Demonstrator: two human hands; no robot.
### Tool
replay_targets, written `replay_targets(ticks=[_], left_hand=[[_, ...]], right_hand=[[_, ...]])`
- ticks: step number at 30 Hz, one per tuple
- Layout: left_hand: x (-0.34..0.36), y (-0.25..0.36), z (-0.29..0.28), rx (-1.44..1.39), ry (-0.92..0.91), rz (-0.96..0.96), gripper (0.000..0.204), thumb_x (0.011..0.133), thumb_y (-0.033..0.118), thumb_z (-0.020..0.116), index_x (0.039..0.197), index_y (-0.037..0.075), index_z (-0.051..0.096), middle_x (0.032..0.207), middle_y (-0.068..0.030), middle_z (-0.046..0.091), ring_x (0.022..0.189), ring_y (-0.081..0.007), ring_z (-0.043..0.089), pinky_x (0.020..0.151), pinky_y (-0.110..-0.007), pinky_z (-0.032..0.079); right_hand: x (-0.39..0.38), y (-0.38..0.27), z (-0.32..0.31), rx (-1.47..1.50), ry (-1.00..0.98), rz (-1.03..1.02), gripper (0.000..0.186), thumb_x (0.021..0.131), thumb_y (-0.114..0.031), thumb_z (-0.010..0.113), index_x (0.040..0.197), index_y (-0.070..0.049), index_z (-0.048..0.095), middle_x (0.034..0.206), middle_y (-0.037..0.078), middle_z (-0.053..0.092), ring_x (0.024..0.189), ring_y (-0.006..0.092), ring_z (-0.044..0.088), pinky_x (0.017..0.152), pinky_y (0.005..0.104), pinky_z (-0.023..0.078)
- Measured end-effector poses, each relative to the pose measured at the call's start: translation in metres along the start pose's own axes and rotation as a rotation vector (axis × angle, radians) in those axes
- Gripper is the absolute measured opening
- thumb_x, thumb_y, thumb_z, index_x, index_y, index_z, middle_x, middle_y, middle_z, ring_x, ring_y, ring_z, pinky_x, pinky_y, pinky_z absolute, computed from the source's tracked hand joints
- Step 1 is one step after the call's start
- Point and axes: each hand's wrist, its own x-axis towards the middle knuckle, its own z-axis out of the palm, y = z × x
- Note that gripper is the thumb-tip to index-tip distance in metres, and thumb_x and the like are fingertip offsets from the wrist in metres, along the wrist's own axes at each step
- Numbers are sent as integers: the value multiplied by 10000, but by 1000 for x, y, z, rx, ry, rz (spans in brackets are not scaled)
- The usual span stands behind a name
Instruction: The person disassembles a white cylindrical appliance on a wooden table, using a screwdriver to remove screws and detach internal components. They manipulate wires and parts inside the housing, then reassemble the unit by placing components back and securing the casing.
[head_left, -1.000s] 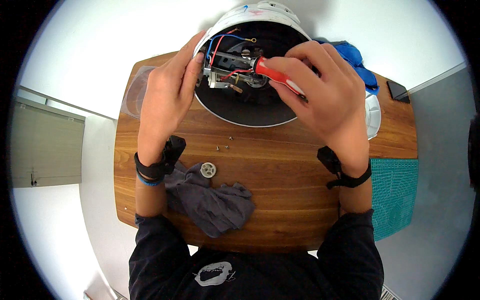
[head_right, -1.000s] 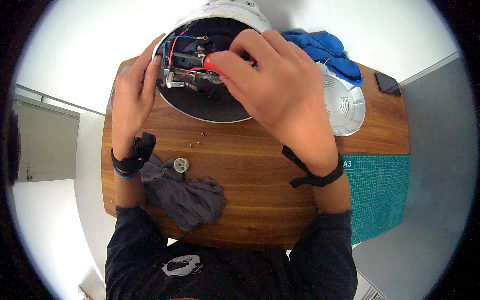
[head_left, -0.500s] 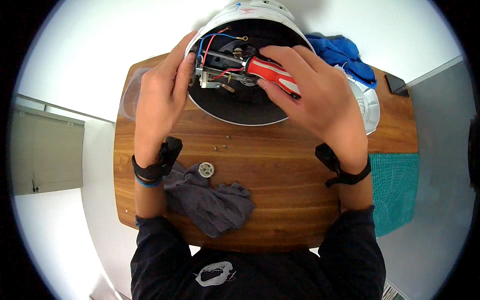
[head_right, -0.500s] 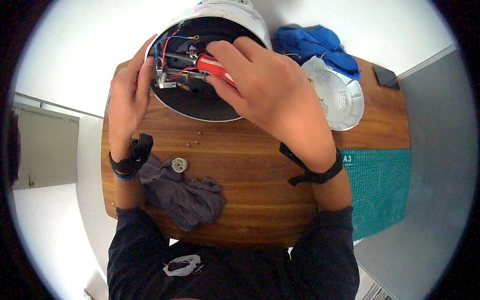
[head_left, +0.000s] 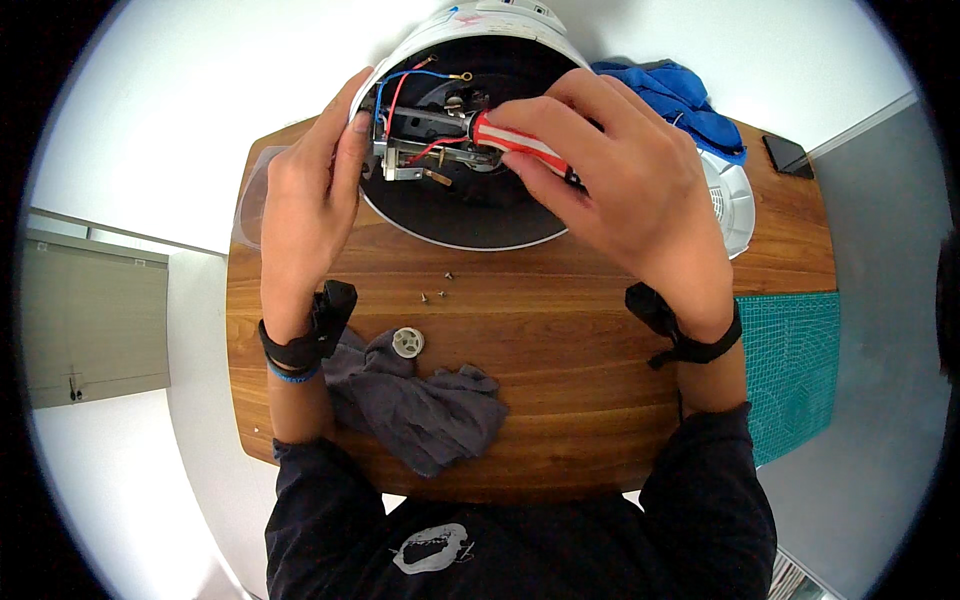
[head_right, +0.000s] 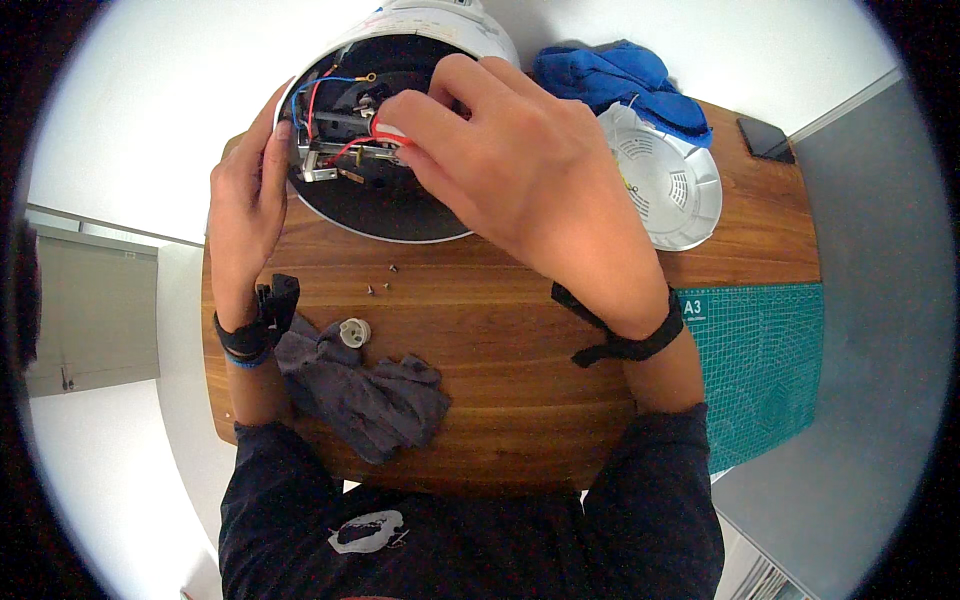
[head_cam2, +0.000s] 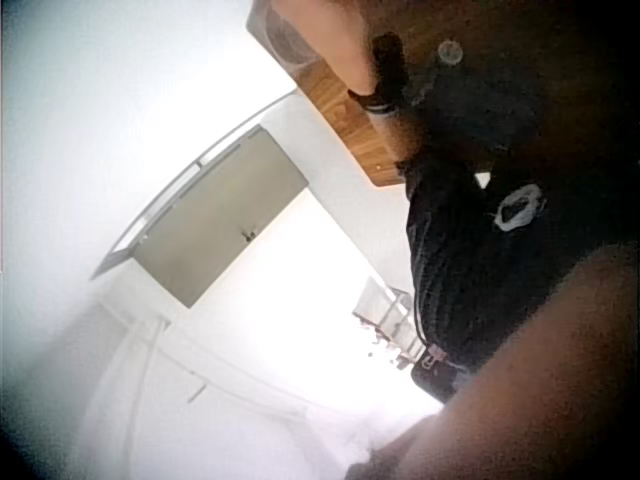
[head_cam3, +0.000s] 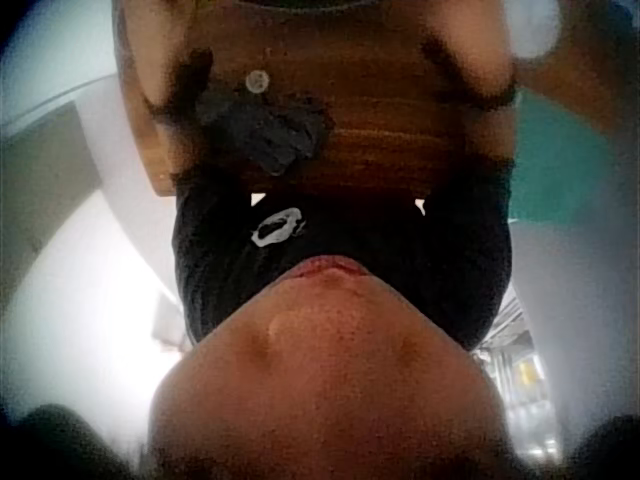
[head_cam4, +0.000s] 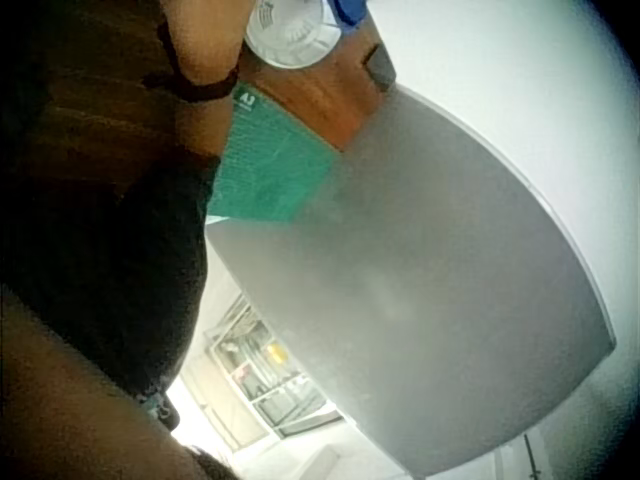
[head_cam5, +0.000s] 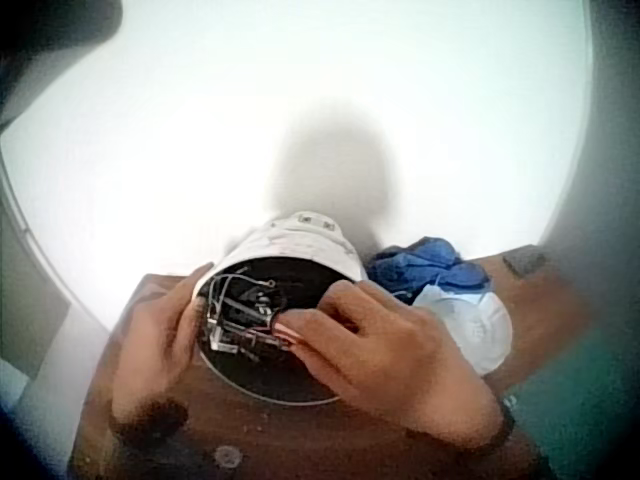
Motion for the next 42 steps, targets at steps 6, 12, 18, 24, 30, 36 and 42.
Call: replay_targets(ticks=[6,12,18,24,30,36,42], left_hand=[[0,-3,0,14,-3,2,423,1178,220,616,1595,161,653,711,-190,642,576,-194,572,593,-366,492],[-1,-6,1,16,-1,22,425,1183,225,606,1602,168,648,723,-190,649,582,-202,562,603,-366,498],[0,-2,1,6,-6,12,421,1181,217,612,1597,165,654,689,-167,624,555,-185,514,574,-357,468],[-1,-3,4,8,8,9,412,1185,214,605,1589,156,660,671,-170,576,549,-180,475,561,-350,449],[0,-1,2,-7,5,-2,413,1186,218,600,1589,151,659,672,-168,596,547,-188,501,572,-354,461],[-1,-4,3,-26,4,2,419,1185,219,599,1595,151,649,705,-193,622,557,-207,526,586,-362,475],[-3,-6,4,-6,6,-8,430,1186,232,601,1610,177,645,711,-159,675,563,-178,561,584,-365,485]], right_hand=[[1,1,0,-17,13,-35,281,873,-118,897,1138,-162,813,1017,45,698,905,260,722,734,365,598],[2,0,0,-35,45,-48,291,853,-111,910,1122,-162,811,991,39,682,886,254,708,719,366,592],[3,2,-2,-38,59,-60,289,851,-94,904,1115,-160,809,977,38,675,863,252,696,705,367,581],[3,3,-3,-52,58,-72,282,853,-92,903,1111,-156,809,969,37,671,854,243,689,698,360,577],[3,1,-5,-46,67,-64,280,845,-88,905,1101,-152,813,974,37,675,856,247,690,698,360,578],[4,0,-7,-39,70,-58,285,833,-74,906,1092,-149,815,969,43,685,858,251,698,697,364,580],[5,1,-9,-53,89,-64,292,818,-67,911,1080,-160,821,944,46,685,823,259,697,680,367,577]])
